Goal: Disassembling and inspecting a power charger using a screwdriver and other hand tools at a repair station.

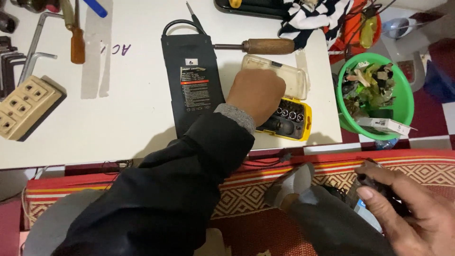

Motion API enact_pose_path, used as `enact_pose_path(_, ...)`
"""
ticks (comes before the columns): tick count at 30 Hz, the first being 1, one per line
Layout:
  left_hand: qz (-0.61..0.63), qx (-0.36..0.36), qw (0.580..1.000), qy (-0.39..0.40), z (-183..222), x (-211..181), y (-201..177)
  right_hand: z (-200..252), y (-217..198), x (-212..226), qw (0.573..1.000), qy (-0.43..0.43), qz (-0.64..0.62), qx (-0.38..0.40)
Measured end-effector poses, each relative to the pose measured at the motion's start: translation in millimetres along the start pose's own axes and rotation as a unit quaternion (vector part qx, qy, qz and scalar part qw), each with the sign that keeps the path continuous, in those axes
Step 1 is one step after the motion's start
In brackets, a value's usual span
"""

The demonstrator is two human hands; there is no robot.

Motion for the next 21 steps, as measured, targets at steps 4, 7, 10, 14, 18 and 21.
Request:
enact_pose_path(4, -0.035, -0.005, 0.999, 0.018, -2, -3, 3, -1, 0, 5, 1.000, 0.022, 0.019, -0.007)
enact_pose_path(7, -0.028, 0.017, 0.999, 0.015, -3, -2, 2, -4, -2, 7, 0.997, 0.065, 0.042, 0.013)
enact_pose_path(10, -0.017, 0.034, 0.999, 0.005, 0, -1, 1, -4, -1, 2, 0.996, 0.081, 0.034, 0.020)
enact_pose_path(14, 0.007, 0.049, 0.999, -0.020, 1, -1, -5, -3, 0, 1, 0.997, 0.072, 0.006, 0.017)
enact_pose_path(18, 0.006, 0.043, 0.999, -0.027, 1, 1, -1, -4, 2, -1, 0.999, 0.041, -0.005, 0.022)
enact_pose_path(21, 0.015, 0.051, 0.997, -0.050, 0, 3, 3, -5, 4, -3, 0.998, 0.045, 0.005, 0.037)
Point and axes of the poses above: each hand's wrist, its own z-axis away from the middle knuckle, its own y-axis out of the palm, x = y × z, the point moved 3 cm from there along -z, towards the middle knuckle, and after that the axes turned 3 degrees about -y, right-handed, at the moved point
